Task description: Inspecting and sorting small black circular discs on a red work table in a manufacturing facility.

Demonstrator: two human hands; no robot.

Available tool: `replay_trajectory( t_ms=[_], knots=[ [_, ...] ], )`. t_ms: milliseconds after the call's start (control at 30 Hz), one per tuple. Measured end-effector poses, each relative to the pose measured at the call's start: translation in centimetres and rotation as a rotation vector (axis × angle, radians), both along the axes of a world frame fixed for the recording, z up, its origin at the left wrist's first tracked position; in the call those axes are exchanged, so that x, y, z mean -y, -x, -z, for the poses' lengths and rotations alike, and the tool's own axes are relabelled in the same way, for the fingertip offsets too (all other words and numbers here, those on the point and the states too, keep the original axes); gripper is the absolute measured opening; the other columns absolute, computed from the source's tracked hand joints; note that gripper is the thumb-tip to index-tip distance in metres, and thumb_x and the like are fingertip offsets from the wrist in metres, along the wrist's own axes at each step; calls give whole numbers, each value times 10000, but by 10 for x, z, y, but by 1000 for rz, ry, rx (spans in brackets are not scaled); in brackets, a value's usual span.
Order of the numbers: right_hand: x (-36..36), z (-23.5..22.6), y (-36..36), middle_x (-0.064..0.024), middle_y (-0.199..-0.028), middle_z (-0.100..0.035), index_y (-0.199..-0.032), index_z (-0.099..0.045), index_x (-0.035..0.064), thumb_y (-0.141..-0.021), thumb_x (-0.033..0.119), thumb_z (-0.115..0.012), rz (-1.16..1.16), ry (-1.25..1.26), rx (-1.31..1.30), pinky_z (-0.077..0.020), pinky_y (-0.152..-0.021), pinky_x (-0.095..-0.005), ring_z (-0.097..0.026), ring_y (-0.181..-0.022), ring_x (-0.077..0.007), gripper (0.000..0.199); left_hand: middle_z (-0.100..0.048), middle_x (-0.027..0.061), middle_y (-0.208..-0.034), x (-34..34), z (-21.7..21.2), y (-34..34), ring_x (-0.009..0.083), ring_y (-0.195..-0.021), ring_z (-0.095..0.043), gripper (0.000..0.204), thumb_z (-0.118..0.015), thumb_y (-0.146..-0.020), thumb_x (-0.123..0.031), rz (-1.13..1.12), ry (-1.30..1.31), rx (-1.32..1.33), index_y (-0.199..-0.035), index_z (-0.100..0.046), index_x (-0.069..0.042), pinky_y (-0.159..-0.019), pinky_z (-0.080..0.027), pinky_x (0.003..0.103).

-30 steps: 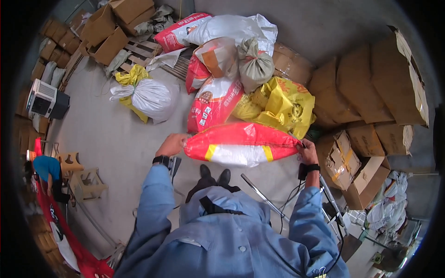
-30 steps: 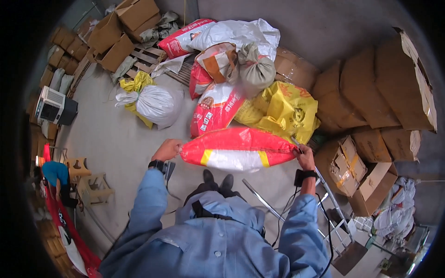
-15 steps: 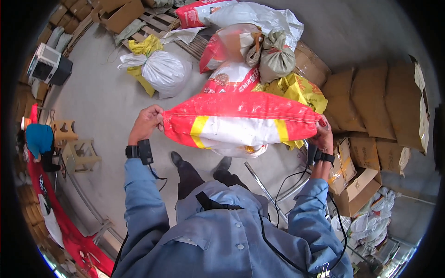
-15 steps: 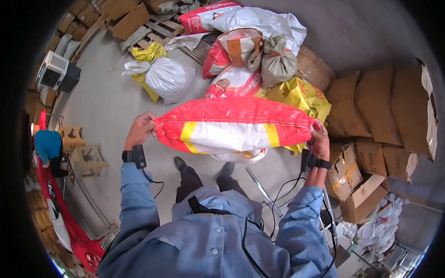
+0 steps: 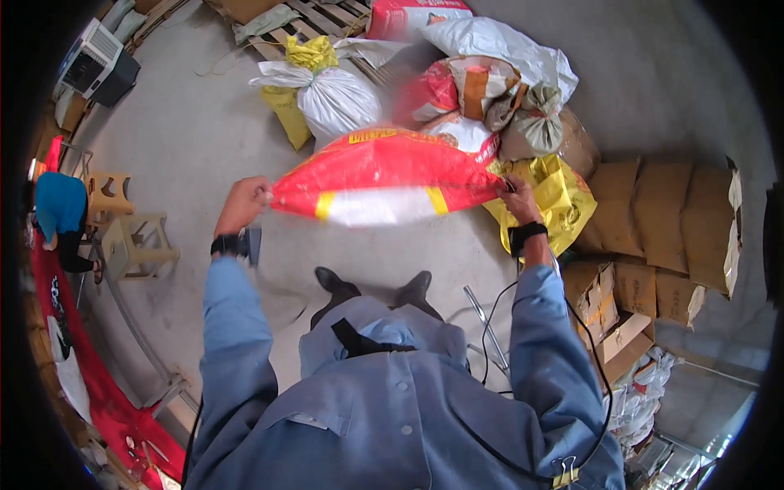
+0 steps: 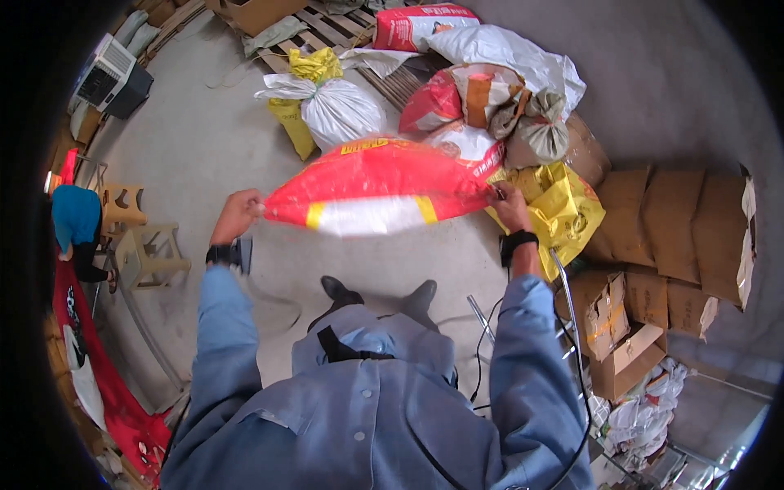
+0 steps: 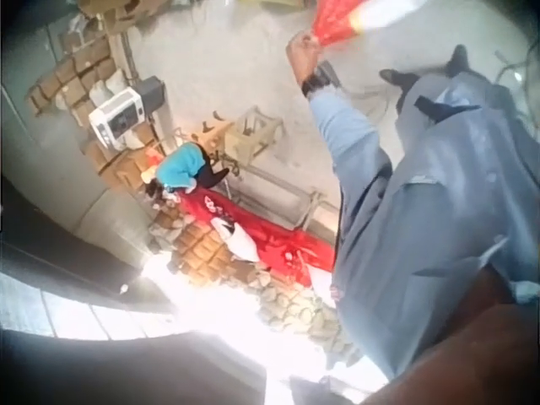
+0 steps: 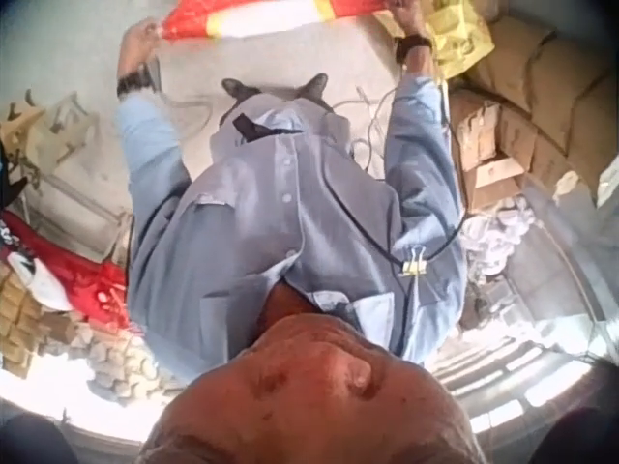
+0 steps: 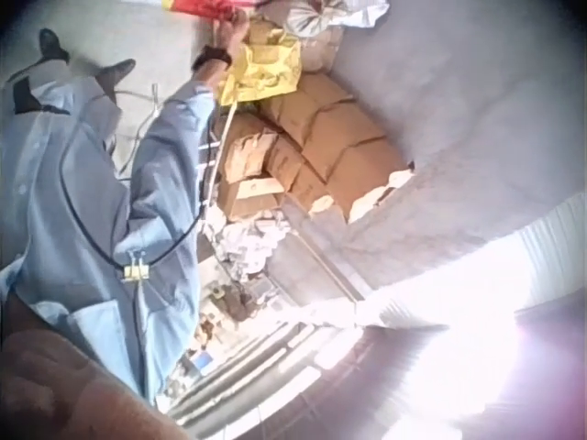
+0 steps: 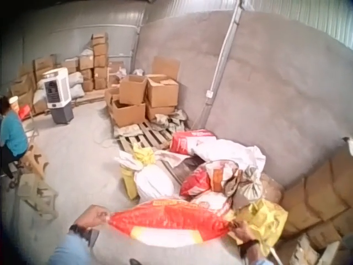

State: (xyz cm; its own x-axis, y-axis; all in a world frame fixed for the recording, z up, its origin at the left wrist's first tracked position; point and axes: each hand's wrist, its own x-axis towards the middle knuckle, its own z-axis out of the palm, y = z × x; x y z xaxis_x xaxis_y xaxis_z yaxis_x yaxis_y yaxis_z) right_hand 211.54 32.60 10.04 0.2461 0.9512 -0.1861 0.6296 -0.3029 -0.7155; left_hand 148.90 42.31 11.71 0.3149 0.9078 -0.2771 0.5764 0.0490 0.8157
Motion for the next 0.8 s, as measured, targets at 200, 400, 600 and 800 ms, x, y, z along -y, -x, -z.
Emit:
replay_trajectory(
  t_ms=[200, 400, 600, 800],
  knots=[
    [-61, -63, 154, 90, -672, -457, -997, -638, 90, -896, 94, -655, 163, -130, -394, -292, -483, -217, -384, -541, -31, 103, -567, 9, -747, -13, -49, 111, 90, -641, -531, 58, -577, -912, -60, -239, -128, 238, -917, -581, -2, -615, -464, 258],
    [-117, -17, 250, 80, -699, -498, -972, -645, 100, -886, 45, -634, 131, -201, -494, -327, -485, -216, -415, -550, -30, 103, -553, 11, -747, -4, -54, 194, 81, -653, -518, 48, -569, -919, -50, -304, -165, 222, -890, -561, -12, -615, -448, 257],
    [-179, 88, 360, 29, -832, -621, -1015, -681, 35, -862, -4, -609, 143, -48, -511, -394, -506, -243, -533, -606, -69, 174, -535, 9, -757, -5, -26, 294, 84, -664, -512, 64, -560, -920, -60, -437, -157, 124, -875, -538, -21, -611, -443, 259],
    [-273, 111, 497, -16, -737, -616, -953, -695, 35, -848, 130, -698, 52, 199, -441, -416, -483, -302, -527, -581, -109, 142, -514, -5, -756, -36, -9, 402, 83, -679, -494, 69, -555, -928, -84, -586, -104, 34, -900, -532, -26, -607, -421, 261]
  ],
)
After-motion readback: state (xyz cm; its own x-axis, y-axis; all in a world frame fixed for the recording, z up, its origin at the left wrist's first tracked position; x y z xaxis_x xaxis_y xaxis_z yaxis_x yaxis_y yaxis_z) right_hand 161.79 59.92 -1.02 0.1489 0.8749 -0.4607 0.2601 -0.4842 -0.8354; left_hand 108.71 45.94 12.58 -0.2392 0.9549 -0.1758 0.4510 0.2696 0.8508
